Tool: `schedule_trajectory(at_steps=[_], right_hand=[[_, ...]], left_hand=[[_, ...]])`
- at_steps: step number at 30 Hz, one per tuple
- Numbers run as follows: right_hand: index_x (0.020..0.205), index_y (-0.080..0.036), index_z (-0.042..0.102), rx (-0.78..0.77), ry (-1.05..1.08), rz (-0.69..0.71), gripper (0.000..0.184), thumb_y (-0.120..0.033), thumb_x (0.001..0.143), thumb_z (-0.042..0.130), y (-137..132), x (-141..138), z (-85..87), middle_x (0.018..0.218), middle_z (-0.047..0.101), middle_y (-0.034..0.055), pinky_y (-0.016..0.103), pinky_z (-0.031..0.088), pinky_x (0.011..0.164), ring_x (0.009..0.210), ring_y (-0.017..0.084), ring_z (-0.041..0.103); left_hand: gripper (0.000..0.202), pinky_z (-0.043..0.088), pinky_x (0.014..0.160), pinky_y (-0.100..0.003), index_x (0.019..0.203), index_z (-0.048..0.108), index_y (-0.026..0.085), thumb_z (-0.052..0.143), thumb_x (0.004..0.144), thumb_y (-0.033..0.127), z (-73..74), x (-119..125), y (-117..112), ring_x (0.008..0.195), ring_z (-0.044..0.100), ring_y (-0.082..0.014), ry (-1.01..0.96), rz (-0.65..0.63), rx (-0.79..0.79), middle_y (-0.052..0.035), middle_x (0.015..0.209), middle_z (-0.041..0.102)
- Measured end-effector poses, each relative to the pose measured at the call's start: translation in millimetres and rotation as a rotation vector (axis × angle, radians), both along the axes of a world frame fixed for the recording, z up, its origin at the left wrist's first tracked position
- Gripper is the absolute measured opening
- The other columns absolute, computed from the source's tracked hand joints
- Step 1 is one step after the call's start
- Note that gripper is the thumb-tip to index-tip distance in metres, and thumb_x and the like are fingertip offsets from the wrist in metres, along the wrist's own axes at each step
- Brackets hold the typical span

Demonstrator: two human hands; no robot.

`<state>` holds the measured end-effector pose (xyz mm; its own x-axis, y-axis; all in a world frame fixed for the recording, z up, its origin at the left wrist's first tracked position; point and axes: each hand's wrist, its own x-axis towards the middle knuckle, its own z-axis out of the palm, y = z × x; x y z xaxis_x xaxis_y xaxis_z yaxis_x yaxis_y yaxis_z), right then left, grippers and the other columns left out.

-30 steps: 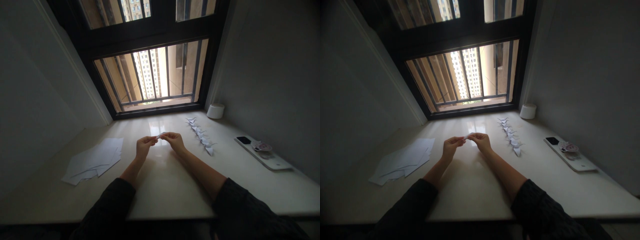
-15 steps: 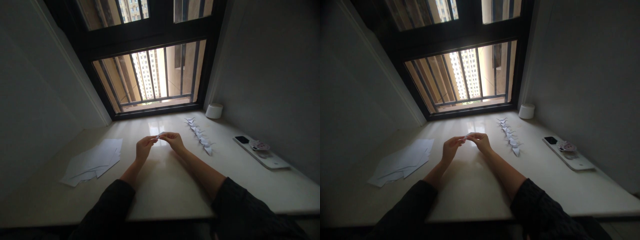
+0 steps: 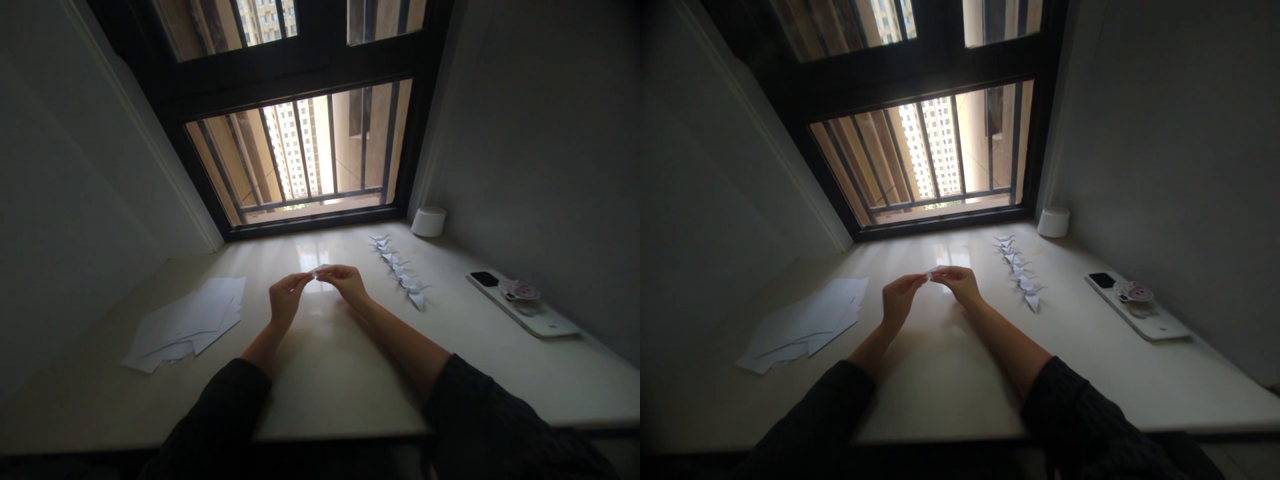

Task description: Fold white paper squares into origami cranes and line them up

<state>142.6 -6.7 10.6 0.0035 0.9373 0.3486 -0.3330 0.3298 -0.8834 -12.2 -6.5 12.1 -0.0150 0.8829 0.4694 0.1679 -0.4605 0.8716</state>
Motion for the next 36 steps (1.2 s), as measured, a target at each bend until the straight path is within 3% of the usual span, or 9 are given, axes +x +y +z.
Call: schedule_trajectory(at_steps=[6, 10, 16, 29, 36], right_hand=[[0.07, -0.02, 0.073, -0.08, 0.021, -0.073, 0.024, -0.034, 0.051, 0.081, 0.3, -0.3, -0.3, 0.077, 0.073, 0.0042, 0.04, 0.051, 0.082, 0.074, 0.021, 0.067], [0.071, -0.021, 0.074, -0.088, -0.036, -0.092, 0.025, -0.036, 0.052, 0.08, -0.8, 1.2, 2.5, 0.077, 0.073, 0.004, 0.04, 0.05, 0.084, 0.077, 0.022, 0.067], [0.075, -0.022, 0.075, -0.025, -0.064, -0.09, 0.022, -0.034, 0.057, 0.078, -1.4, 3.3, 3.9, 0.086, 0.073, 0.0041, 0.04, 0.048, 0.088, 0.087, 0.023, 0.066], [0.076, -0.021, 0.074, -0.044, -0.015, -0.045, 0.022, -0.033, 0.058, 0.078, 2.3, 5.5, -0.9, 0.081, 0.073, 0.0035, 0.04, 0.051, 0.084, 0.08, 0.021, 0.067], [0.074, -0.021, 0.074, -0.055, -0.022, -0.068, 0.024, -0.034, 0.055, 0.08, 3.3, 7.6, -0.5, 0.075, 0.073, 0.0036, 0.04, 0.053, 0.079, 0.072, 0.021, 0.067]], left_hand=[[0.023, 0.053, 0.077, -0.033, 0.088, 0.072, 0.022, 0.068, 0.072, 0.037, 3.0, 1.0, -4.7, 0.081, 0.067, -0.0197, 0.07, 0.045, 0.058, -0.0046, 0.088, 0.072], [0.036, 0.054, 0.075, -0.031, 0.106, 0.066, 0.023, 0.067, 0.073, 0.037, 5.7, 0.4, -6.7, 0.078, 0.067, -0.0175, 0.109, 0.084, 0.081, -0.0032, 0.089, 0.072], [0.023, 0.055, 0.075, -0.032, 0.089, 0.072, 0.021, 0.068, 0.072, 0.036, 0.7, 1.4, -1.9, 0.08, 0.068, -0.019, -0.005, 0.005, 0.054, -0.0044, 0.088, 0.072], [0.024, 0.055, 0.076, -0.033, 0.09, 0.072, 0.02, 0.07, 0.07, 0.032, -0.3, 5.1, -1.3, 0.078, 0.067, -0.0184, -0.13, -0.046, -0.002, -0.0052, 0.087, 0.072], [0.034, 0.055, 0.076, -0.035, 0.1, 0.07, 0.019, 0.071, 0.069, 0.033, -2.5, 4.7, -0.6, 0.077, 0.068, -0.019, -0.135, -0.054, -0.069, -0.0061, 0.087, 0.073]])
